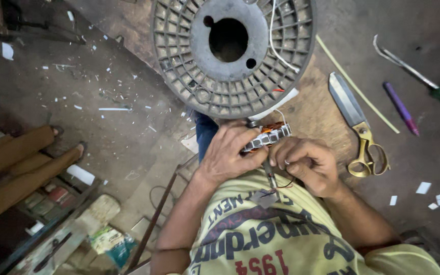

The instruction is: The person winds white thread around a small electrical component with copper windings, likely a motor stator. They hold the component in their left hand and wrap the thread with their right hand, occasionally adjusting the component's position.

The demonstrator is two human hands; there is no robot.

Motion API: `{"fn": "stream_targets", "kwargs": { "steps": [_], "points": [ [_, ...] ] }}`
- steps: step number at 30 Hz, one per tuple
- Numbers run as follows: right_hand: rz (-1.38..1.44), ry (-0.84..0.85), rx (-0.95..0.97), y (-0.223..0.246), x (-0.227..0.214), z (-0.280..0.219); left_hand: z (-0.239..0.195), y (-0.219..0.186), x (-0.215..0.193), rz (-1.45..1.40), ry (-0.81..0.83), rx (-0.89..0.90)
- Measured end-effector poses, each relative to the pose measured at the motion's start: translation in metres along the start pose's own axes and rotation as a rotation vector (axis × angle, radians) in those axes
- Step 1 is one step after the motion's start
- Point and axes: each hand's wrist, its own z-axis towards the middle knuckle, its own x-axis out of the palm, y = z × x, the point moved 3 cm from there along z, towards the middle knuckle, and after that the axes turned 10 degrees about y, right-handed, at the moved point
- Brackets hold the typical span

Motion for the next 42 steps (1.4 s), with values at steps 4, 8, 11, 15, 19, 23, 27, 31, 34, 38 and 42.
{"fn": "stream_targets", "kwargs": {
  "steps": [4,8,11,15,19,23,27,31,34,38,42],
  "points": [
    [0.018,0.082,-0.023,0.0,-0.008,0.006,-0.006,0.004,0.001,0.021,0.045,-0.02],
    [0.089,0.119,-0.017,-0.002,-0.014,0.011,-0.01,0.009,0.006,-0.006,0.052,-0.005],
    [0.253,0.106,-0.019,-0.01,-0.016,0.011,-0.01,0.013,0.009,-0.03,0.026,0.017],
    [0.399,0.135,0.027,-0.019,-0.016,0.005,-0.016,0.014,0.01,0.016,0.045,0.042],
    [0.497,0.114,0.066,-0.023,-0.017,-0.001,-0.017,0.012,0.009,0.013,0.018,0.077],
    [0.583,0.067,0.076,-0.028,-0.021,-0.004,-0.017,0.014,0.013,0.039,0.014,0.094],
    [0.577,0.032,0.078,-0.028,-0.019,-0.002,-0.02,0.017,0.018,0.109,-0.01,0.088],
    [0.004,0.168,-0.022,-0.011,-0.003,0.012,-0.023,0.026,0.017,0.028,-0.01,0.058],
    [-0.063,0.15,0.017,0.002,-0.003,0.021,-0.025,0.028,0.018,0.072,-0.003,0.065],
    [0.076,0.069,0.122,0.002,-0.015,0.015,-0.026,0.025,0.017,0.088,0.026,0.089],
    [0.583,-0.163,0.179,-0.019,-0.02,0.008,-0.02,0.024,0.011,0.051,0.033,0.147]
  ]
}}
